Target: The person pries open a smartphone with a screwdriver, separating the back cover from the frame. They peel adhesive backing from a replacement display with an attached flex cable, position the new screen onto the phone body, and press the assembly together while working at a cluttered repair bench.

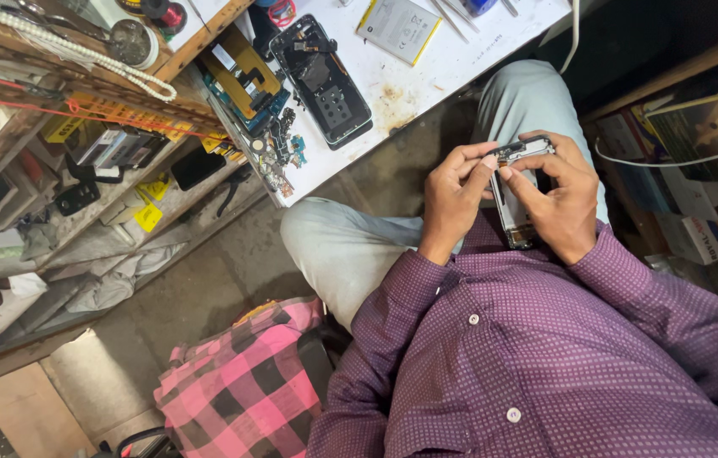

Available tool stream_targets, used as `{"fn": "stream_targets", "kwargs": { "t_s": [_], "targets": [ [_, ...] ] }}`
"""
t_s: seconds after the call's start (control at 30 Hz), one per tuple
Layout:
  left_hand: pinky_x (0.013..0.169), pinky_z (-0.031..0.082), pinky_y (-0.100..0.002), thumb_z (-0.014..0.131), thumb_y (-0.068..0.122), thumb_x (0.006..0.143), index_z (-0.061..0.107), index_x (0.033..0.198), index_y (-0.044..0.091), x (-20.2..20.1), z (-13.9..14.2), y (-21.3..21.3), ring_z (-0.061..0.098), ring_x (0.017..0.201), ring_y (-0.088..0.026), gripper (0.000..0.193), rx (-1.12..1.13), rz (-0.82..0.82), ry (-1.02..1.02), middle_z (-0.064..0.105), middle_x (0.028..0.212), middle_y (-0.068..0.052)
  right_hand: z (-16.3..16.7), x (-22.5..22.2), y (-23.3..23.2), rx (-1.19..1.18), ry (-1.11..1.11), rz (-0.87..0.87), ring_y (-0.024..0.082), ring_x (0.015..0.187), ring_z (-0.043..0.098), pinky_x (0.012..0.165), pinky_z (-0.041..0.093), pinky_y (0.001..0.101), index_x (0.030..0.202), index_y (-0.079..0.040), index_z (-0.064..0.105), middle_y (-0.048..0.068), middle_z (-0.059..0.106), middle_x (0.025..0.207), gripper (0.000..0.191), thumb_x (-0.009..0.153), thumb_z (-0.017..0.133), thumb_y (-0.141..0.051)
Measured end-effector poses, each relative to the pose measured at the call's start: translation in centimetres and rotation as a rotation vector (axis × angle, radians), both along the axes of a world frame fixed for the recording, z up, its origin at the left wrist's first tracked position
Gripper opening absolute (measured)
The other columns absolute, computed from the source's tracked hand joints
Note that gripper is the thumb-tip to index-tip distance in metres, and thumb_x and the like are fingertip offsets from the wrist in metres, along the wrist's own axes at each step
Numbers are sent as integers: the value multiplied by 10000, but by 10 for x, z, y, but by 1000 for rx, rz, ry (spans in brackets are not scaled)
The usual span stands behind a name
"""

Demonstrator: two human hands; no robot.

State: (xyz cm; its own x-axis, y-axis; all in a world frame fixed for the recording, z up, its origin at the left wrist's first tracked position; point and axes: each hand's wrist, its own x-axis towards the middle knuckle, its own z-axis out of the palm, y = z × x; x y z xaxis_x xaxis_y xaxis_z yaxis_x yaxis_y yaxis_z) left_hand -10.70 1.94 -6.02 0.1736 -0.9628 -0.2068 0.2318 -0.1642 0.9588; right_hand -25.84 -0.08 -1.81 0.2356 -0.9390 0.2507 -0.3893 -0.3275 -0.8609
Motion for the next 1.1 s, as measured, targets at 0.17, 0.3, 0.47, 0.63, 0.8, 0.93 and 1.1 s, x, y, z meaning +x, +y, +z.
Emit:
{"fn": "stream_targets", "kwargs": {
  "t_s": [0.17,0.3,0.47,0.63,0.8,0.93,1.1],
  "targets": [
    [655,596,-237,671,166,1011,659,1255,-26,-1,-1,0,695,840,-73,310,-3,10,26,767,1021,-101,0,-1,-1,32,8,10,270,1171,677,993,523,335,1009,-1,732,174,667,1286,119,927,806,-47],
    [644,592,-238,687,157,997,647,1203,-31,-2,-1,-1,695,835,-78,281,-10,27,37,759,1006,-100,-3,-3,-3,84,-37,64,258,1210,639,1043,489,324,1025,0,723,166,633,1334,100,960,775,-55],
    [624,592,-238,685,159,998,656,1179,-35,-2,1,-1,693,808,-76,267,17,34,20,762,971,-104,-4,-4,-3,95,-30,74,248,1211,619,1036,479,315,1042,4,711,158,602,1360,101,981,754,-64],
    [617,589,-237,686,150,989,657,1181,-34,-1,0,-1,687,786,-70,268,18,25,-9,765,965,-91,-5,-2,-1,82,-6,15,246,1168,646,986,499,313,1031,-4,729,157,629,1321,112,966,781,-79],
    [616,585,-242,677,139,998,663,1190,-35,-2,-2,-1,683,784,-71,259,15,29,-27,764,954,-95,-7,-1,1,53,8,-29,253,1148,664,969,508,316,1044,-9,746,165,650,1287,128,958,804,-85],
    [637,585,-241,661,137,1011,653,1208,-30,-4,0,-1,692,814,-68,258,-16,32,-9,762,988,-87,-9,-1,2,82,30,-62,243,1100,663,913,503,309,1039,-15,752,158,654,1265,138,950,817,-97],
    [681,588,-235,660,140,1020,655,1238,-20,-3,9,2,695,823,-64,270,-48,25,-114,772,1008,-100,-13,-2,1,49,26,-68,237,1083,651,901,492,308,1033,-12,753,151,657,1236,146,948,834,-98]
  ]
}}
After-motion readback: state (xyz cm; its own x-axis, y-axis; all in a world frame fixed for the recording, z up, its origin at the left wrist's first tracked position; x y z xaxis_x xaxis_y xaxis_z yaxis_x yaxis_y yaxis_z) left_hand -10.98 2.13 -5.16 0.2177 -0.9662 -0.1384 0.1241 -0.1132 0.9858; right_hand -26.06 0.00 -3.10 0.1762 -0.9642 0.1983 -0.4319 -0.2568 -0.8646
